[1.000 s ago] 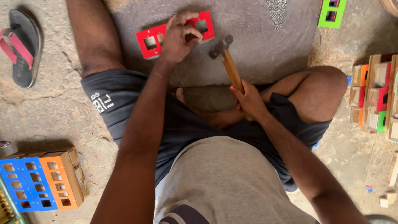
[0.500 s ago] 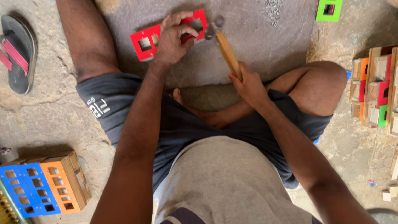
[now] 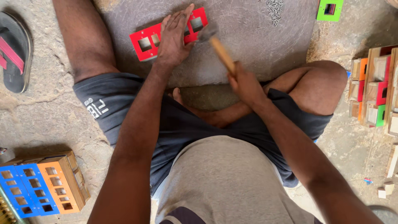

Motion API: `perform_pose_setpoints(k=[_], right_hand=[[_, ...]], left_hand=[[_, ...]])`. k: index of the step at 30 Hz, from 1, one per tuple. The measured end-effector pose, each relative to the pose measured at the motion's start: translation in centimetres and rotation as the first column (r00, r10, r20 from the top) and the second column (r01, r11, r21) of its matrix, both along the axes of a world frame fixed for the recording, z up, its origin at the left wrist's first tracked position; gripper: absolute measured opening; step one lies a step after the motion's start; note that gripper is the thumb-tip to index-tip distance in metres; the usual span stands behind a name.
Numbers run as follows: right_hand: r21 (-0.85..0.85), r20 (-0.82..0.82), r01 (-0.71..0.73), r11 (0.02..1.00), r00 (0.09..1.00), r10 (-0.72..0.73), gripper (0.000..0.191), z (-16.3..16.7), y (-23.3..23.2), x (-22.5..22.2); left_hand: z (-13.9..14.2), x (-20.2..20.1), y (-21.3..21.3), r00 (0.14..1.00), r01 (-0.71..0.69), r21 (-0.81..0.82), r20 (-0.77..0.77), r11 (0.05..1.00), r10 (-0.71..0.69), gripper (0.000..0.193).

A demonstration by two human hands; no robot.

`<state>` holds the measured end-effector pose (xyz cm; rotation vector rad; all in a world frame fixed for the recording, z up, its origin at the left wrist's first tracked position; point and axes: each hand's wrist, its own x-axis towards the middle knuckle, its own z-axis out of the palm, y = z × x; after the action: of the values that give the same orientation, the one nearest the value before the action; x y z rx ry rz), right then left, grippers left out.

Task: The person sits on the floor and assembles small wooden boxes by hammering nails into colorful plastic frames. They repeatedly pick up frames, position nails, and strike them with a hammer to secure the pieces.

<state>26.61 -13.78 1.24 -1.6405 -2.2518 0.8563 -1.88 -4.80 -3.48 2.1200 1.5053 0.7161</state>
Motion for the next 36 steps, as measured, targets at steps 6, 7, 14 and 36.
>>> perform_pose_setpoints(k=[6,7,14,36], right_hand=[[-0.606,-0.167,0.301,0.737,0.857,-0.487,0.037,2.3,-4.7,3.0],[-0.638,-0.142,0.311,0.705,0.852,-0.504,0.037,2.3,-5.0,3.1],[-0.776,-0.215,0.208,0.595,0.799,-0.561,0.036,-0.4,-1.1,3.3],[-0.808,-0.277,0.136,0.573,0.771,-0.574,0.043,0.0,0.4,2.3]], left_hand=[[1.3,1.4,1.3,1.0,-0.01,0.042,0.023,0.999,0.009,0.098],[1.5,2.4,2.0,0.999,-0.019,0.067,0.034,0.998,0.017,0.096],[3.2,13.6,10.3,0.997,-0.062,0.06,0.05,0.996,0.059,0.04],[6.2,-4.4,-2.2,0.401,-0.278,-0.532,0.692,0.8,0.6,0.028]])
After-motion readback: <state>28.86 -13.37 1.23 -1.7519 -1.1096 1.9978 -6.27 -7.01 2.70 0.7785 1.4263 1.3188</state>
